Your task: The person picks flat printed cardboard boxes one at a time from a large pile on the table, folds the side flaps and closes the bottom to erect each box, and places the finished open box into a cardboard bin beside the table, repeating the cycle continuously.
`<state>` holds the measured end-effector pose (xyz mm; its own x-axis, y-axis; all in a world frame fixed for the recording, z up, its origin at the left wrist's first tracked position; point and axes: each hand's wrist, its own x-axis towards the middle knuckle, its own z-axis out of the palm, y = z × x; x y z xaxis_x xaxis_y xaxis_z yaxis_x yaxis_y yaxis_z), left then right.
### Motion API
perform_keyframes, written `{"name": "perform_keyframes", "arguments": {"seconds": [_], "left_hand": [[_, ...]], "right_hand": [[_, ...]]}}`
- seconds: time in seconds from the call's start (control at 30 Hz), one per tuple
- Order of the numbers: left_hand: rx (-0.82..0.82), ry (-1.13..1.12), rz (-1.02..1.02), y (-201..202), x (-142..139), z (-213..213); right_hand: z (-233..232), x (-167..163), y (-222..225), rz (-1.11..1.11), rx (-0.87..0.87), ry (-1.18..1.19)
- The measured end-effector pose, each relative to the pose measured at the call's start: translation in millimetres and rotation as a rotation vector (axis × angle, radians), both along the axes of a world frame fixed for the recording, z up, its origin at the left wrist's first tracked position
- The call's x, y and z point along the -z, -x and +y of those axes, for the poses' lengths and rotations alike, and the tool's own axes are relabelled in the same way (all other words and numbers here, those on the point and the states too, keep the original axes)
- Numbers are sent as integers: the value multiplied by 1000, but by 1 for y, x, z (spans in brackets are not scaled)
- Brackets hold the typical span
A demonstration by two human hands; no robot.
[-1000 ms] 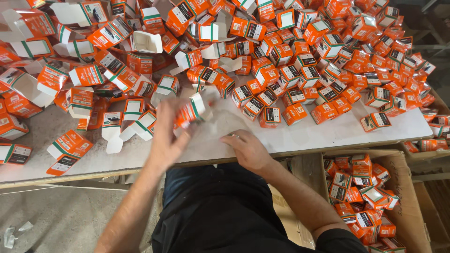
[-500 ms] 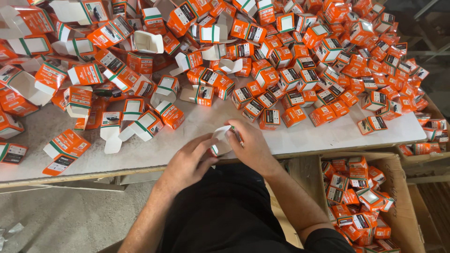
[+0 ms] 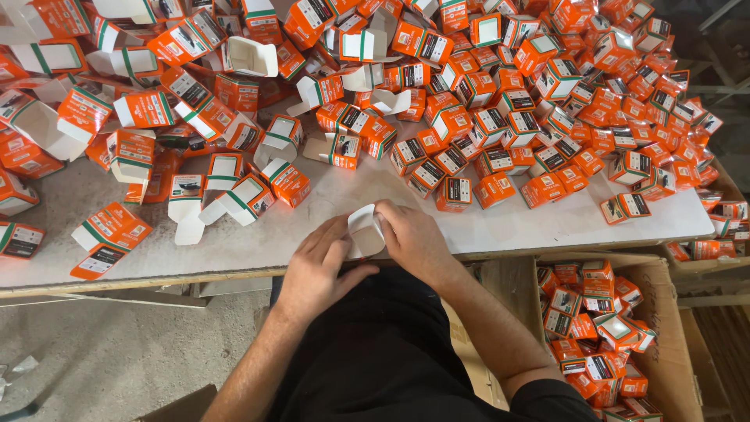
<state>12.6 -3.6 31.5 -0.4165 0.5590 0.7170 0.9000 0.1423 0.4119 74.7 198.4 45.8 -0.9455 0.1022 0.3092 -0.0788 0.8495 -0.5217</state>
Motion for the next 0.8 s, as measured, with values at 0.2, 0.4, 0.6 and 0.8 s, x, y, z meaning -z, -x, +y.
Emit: {"name": "perform_keyframes", "arguments": {"seconds": [0.2,0.4,0.6,0.8], "left_hand": [[7,23,-226,8,6,19],[33,16,-288,9,3,18],[40,76,-421,8,0,18],[-7,89,-388,7,2,18]], "right_hand": [[12,-11,-26,304,-110,-114],[32,-26,-50,34,164,185],[-6,-15,-30,627,-11,359],[-13,-5,10,676,-65,-183]]}}
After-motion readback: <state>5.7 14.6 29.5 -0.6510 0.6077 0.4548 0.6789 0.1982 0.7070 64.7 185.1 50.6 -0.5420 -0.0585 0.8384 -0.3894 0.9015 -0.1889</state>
